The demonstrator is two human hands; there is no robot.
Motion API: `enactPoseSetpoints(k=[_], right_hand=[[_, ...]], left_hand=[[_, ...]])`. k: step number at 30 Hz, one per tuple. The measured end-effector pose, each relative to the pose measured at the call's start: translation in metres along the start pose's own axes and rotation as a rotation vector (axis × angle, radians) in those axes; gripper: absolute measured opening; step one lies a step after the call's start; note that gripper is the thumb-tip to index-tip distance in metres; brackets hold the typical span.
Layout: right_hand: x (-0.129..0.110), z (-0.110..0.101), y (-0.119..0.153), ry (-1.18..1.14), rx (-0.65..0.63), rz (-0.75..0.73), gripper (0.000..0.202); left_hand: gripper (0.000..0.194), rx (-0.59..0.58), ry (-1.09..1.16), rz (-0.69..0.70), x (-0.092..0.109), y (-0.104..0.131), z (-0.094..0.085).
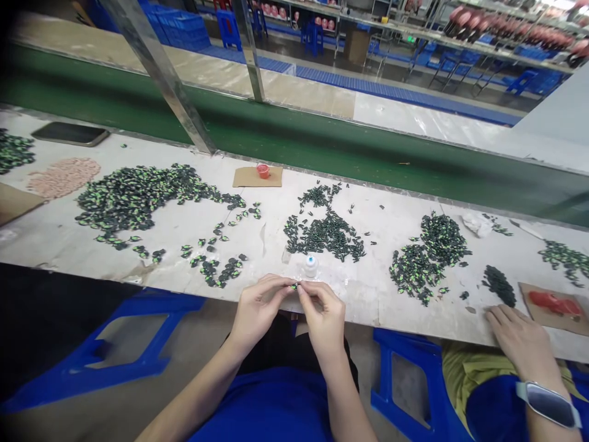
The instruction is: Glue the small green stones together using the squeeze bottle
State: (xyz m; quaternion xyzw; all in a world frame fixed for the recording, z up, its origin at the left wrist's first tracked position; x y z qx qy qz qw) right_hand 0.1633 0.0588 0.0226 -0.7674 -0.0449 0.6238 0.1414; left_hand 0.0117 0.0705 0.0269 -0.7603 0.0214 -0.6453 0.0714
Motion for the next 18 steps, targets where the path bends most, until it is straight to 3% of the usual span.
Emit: enactPoseSetpoints(k=[5, 9, 18], right_hand=[[-0.015, -0.004, 0.002, 0.026, 0.047, -0.200, 0.008], [-0.012, -0.004, 0.000, -0.018, 0.027, -0.189, 0.008], [-0.022, -0.006, -0.006, 0.033, -0.048, -0.215, 0.011]], left_hand=[[0.009, -0.056, 0.132, -0.183, -0.009, -0.005, 0.005], [0.011, -0.135, 0.144, -0.218, -0.005, -0.006, 0.009], [0.014, -0.184, 0.042, -0.210, 0.001, -0.002, 0.012]])
Point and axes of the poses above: each hand's wrist, its own y-axis away from the middle knuckle, its own z-axis out of the palm, x = y × z, the point moved 10 cm from there along -y, towards the middle knuckle, and after that the axes turned 7 degrees about -z, right-handed, at the moved point
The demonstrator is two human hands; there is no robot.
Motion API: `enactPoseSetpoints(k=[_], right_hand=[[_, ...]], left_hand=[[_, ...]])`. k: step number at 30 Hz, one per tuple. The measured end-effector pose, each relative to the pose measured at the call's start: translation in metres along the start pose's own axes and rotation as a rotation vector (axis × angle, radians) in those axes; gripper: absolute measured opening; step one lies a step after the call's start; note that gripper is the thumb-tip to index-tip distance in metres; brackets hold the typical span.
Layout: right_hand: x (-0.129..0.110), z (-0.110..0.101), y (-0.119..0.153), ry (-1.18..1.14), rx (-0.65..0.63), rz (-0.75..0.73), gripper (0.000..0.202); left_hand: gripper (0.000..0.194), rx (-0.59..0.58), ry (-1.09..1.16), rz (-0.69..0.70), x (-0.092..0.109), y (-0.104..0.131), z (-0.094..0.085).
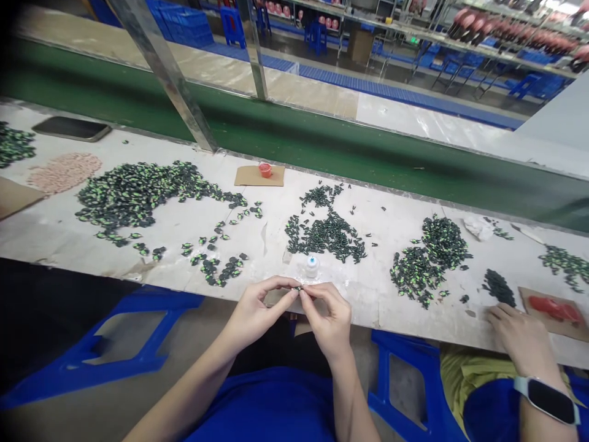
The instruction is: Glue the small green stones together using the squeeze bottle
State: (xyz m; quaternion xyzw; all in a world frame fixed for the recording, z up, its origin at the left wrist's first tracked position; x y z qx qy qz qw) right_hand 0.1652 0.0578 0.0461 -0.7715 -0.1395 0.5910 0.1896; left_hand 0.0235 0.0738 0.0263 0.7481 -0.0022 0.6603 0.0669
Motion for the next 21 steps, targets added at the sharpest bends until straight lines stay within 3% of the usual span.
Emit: enactPoseSetpoints(k=[6, 11, 21], right_hand=[[-0.009, 0.001, -0.004, 0.093, -0.140, -0.089, 0.037], [-0.001, 0.005, -0.003, 0.107, -0.176, -0.070, 0.032], [0.022, 0.004, 0.003, -0.049, -0.095, 0.081, 0.020]], left_hand=[[0.011, -0.058, -0.069, 0.041, 0.005, -0.002, 0.001], [0.010, -0.052, -0.089, 0.064, 0.007, -0.001, 0.003], [0.010, -0.027, -0.180, 0.163, 0.013, 0.004, 0.005]])
Point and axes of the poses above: each hand's wrist, its own y-axis away from the middle knuckle, its own z-axis out of the palm, x = y × z, the point moved 10 cm from there along -y, towards the middle knuckle, and after that the axes turned 7 degrees about -z, right-handed, at the moved point
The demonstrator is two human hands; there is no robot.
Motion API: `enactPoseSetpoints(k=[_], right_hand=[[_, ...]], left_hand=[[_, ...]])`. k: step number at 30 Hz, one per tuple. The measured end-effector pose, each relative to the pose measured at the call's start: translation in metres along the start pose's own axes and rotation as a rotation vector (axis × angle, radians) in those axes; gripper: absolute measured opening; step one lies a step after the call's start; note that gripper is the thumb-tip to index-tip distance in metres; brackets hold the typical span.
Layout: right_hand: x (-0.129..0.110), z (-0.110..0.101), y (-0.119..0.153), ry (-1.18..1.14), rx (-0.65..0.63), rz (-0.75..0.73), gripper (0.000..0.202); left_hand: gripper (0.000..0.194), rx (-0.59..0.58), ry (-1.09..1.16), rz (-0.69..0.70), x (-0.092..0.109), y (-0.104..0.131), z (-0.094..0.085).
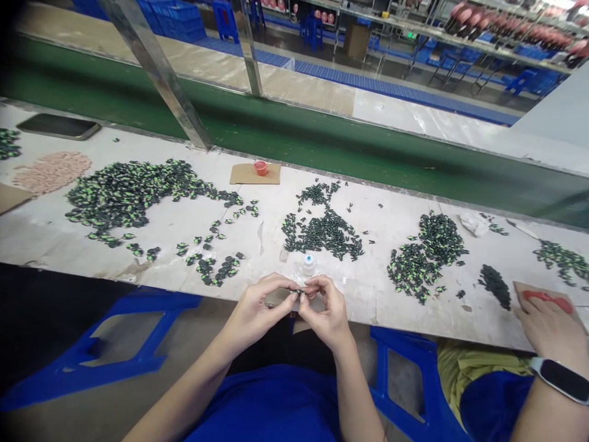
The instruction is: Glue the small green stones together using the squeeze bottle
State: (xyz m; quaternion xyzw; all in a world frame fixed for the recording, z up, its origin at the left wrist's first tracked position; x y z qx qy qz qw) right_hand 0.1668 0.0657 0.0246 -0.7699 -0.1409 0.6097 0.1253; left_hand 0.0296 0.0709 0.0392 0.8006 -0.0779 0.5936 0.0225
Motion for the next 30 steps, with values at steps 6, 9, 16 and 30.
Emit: enactPoseSetpoints(k=[6, 9, 16, 30], right_hand=[[-0.019, -0.003, -0.001, 0.127, -0.027, -0.123, 0.028], [-0.035, -0.005, -0.003, 0.178, -0.098, -0.191, 0.024], [-0.020, -0.080, -0.007, 0.454, 0.133, -0.128, 0.009], [0.015, 0.003, -0.021, 0.505, -0.023, -0.086, 0.060]], left_hand=[[0.008, 0.006, -0.012, -0.022, -0.001, 0.004, 0.008], [0.009, -0.057, 0.011, -0.008, 0.003, 0.006, 0.014], [0.010, -0.071, -0.416, 0.130, -0.001, -0.002, -0.023], [0.035, 0.137, -0.938, 0.048, -0.056, -0.037, -0.078]])
Point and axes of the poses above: each hand's wrist, its own y-axis away from the middle knuckle, its own z-axis out of the palm, x = y × z, the point moved 10 cm from there along -y, towards the middle knuckle, and after that the axes turned 7 degrees about -z, right-handed, at the moved point
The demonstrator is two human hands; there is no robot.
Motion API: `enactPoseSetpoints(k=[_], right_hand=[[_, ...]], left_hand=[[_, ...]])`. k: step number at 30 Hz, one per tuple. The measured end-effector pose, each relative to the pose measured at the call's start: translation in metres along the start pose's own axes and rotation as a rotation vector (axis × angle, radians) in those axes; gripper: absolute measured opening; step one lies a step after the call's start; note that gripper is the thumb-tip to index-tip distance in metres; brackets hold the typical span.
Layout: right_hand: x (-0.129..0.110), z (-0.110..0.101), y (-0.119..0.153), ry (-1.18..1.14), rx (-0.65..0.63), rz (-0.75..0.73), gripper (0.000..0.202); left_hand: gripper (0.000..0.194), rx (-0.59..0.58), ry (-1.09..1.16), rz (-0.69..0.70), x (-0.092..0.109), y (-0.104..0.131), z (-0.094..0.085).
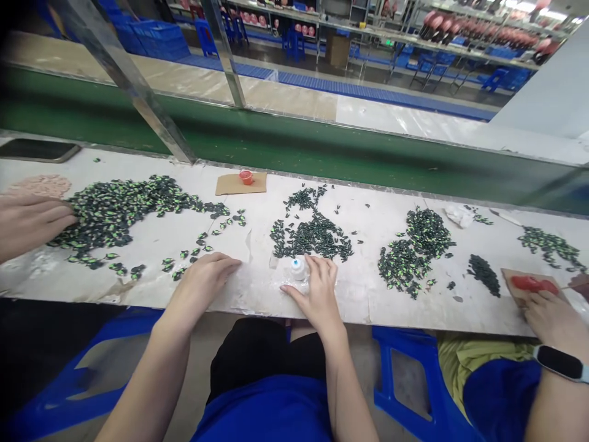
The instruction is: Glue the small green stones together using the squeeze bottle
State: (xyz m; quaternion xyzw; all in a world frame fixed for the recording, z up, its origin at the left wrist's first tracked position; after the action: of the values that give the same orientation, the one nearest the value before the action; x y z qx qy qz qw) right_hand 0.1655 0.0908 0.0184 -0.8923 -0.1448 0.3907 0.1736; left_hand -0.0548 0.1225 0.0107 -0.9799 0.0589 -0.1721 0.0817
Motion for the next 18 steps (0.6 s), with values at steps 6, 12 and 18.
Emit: enactPoseSetpoints(k=[6, 12, 18], right_hand=[[0.006, 0.007, -0.001, -0.236, 0.021, 0.091, 0.026], [0.031, -0.008, 0.022, -0.569, 0.137, 0.357, 0.037], [0.061, -0.041, 0.037, -0.734, 0.496, 0.431, 0.036]], left_hand=[[0.034, -0.003, 0.069, 0.011, 0.003, 0.000, 0.000], [0.029, 0.008, 0.309, -0.070, 0.015, -0.001, 0.004], [0.024, -0.030, 0.736, 0.051, 0.067, 0.009, 0.020]])
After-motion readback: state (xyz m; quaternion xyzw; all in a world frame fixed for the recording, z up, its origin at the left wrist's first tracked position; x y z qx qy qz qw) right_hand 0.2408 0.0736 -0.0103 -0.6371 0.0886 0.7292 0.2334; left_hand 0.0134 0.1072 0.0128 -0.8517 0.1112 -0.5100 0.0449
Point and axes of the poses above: each hand's wrist, its own y-axis away from the middle knuckle, its own z-axis out of the palm, x = y × z, the point moved 10 cm from there along -y, towards the middle knuckle, and after that the axes turned 7 degrees about -z, right-handed, at the moved point
